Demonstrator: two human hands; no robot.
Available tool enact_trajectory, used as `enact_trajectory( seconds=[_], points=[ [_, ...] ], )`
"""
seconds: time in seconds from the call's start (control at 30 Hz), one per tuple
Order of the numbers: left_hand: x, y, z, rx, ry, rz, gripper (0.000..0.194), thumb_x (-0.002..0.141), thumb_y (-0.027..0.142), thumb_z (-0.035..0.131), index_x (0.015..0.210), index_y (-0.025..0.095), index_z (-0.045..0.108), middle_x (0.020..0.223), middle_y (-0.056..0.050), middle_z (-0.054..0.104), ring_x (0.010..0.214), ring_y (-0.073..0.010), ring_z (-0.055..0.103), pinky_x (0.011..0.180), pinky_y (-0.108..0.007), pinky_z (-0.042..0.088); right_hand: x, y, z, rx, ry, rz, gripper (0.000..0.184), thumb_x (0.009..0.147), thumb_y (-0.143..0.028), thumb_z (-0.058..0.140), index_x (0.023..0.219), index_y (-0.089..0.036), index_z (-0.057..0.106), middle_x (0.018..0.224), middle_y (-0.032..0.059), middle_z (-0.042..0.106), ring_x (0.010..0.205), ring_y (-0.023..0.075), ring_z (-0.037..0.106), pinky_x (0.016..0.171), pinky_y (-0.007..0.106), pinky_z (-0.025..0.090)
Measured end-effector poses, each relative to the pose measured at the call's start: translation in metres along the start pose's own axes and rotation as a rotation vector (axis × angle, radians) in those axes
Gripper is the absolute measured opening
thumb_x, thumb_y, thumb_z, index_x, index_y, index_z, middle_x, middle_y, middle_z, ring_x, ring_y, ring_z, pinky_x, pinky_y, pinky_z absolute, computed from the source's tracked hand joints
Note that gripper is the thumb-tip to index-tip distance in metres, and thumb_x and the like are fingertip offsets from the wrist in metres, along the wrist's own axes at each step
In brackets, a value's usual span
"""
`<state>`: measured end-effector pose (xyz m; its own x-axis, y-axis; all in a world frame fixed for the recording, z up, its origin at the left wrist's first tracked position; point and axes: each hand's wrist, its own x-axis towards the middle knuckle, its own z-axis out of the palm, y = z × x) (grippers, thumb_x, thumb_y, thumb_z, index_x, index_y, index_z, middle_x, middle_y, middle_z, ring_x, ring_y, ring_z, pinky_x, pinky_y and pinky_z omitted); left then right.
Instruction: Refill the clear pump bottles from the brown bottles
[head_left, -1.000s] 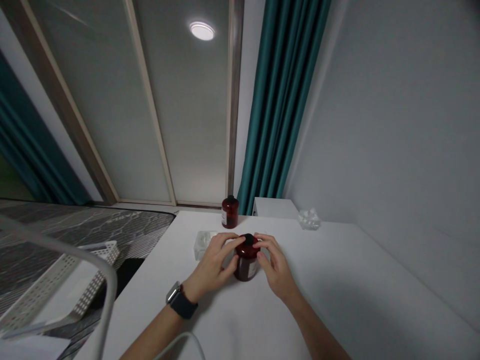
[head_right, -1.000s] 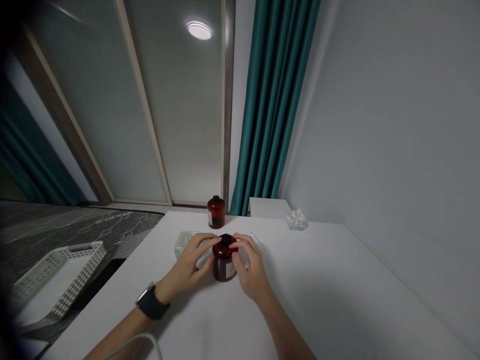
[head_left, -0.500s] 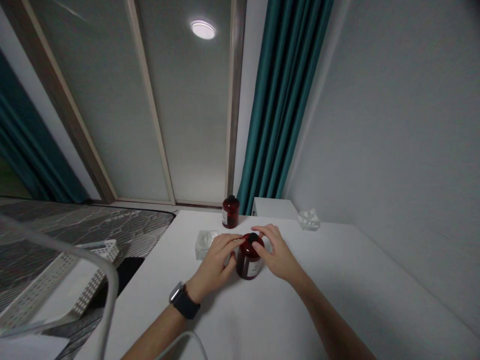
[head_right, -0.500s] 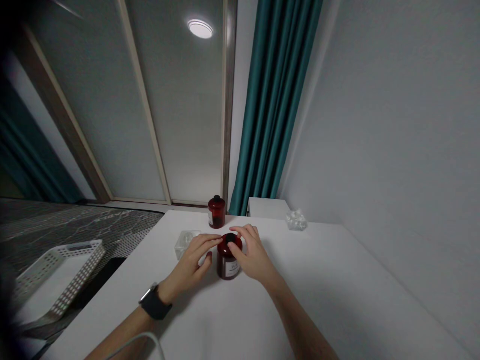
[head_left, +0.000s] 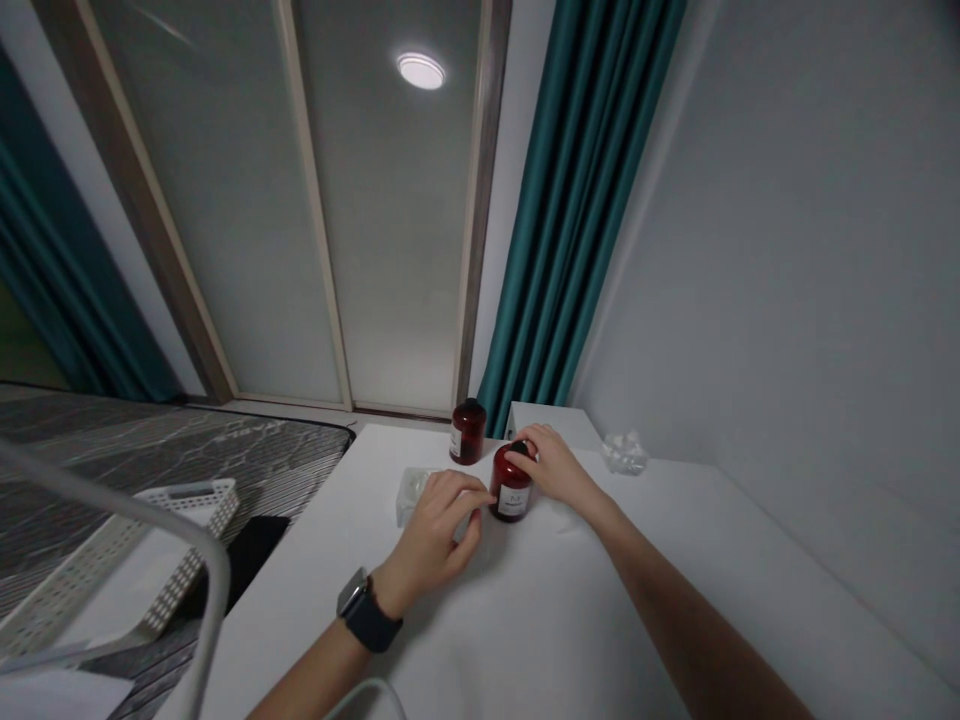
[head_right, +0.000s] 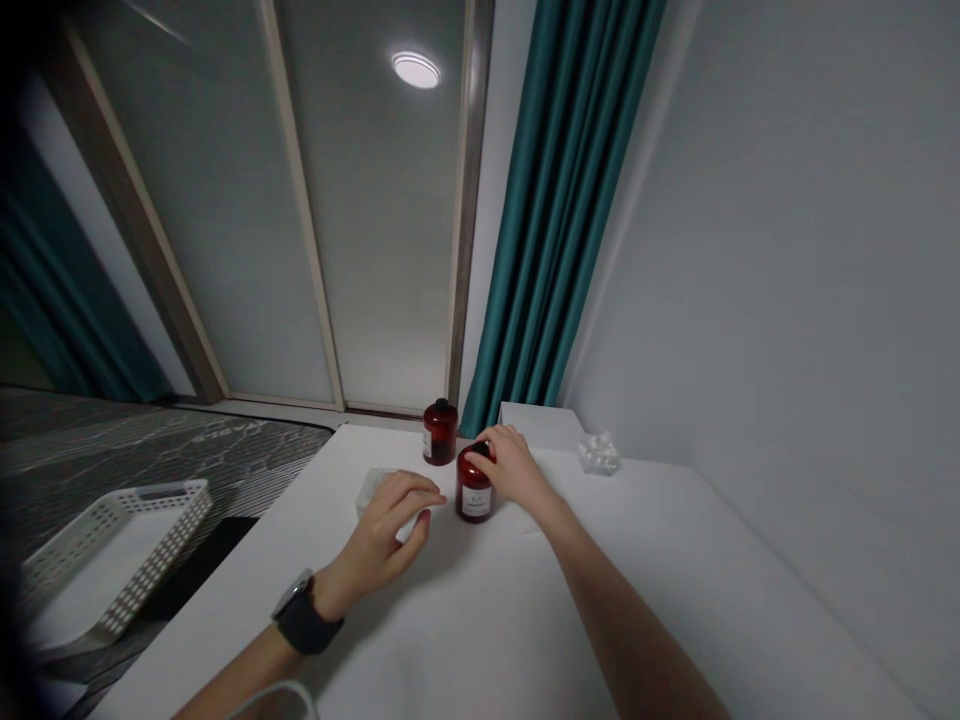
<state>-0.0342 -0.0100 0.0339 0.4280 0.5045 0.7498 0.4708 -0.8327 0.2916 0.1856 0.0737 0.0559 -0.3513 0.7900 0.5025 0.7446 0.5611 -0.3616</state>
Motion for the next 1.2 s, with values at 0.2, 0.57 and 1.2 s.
enact_trajectory(
  seconds=[0.2,0.57,1.2],
  points=[
    [0.005,-0.004,-0.012,0.071,-0.055,0.049,0.027,0.088,0.007,0.046,0.108,0.020,0.058,0.102,-0.008,0.064,0.095,-0.0230,0.056,0.083,-0.039,0.042,0.031,0.025,0.010,-0.067,-0.002,0.008,0.009,0.090,-0.025,0.061,0.094,-0.019,0.067,0.076,0.0009,0.056,0.081,0.0210,0.053,0.078,0.034,0.041],
    [-0.027,-0.052,-0.027,0.085,0.124,-0.075,0.025,0.092,0.008,0.047,0.113,0.018,0.056,0.102,-0.008,0.061,0.097,-0.0231,0.055,0.085,-0.039,0.045,0.068,0.052,0.037,-0.108,0.045,0.046,0.013,0.092,-0.024,0.056,0.094,-0.019,0.068,0.083,0.0057,0.059,0.083,0.0228,0.053,0.078,0.035,0.040],
    [-0.042,-0.060,-0.027,0.111,0.092,-0.202,0.027,0.094,0.015,0.047,0.120,0.020,0.052,0.108,-0.009,0.059,0.102,-0.0241,0.055,0.089,-0.040,0.047,0.066,0.058,0.055,-0.015,0.170,0.034,0.018,0.092,-0.028,0.055,0.101,-0.020,0.068,0.082,0.0062,0.056,0.085,0.0262,0.053,0.081,0.039,0.046]
  ],
)
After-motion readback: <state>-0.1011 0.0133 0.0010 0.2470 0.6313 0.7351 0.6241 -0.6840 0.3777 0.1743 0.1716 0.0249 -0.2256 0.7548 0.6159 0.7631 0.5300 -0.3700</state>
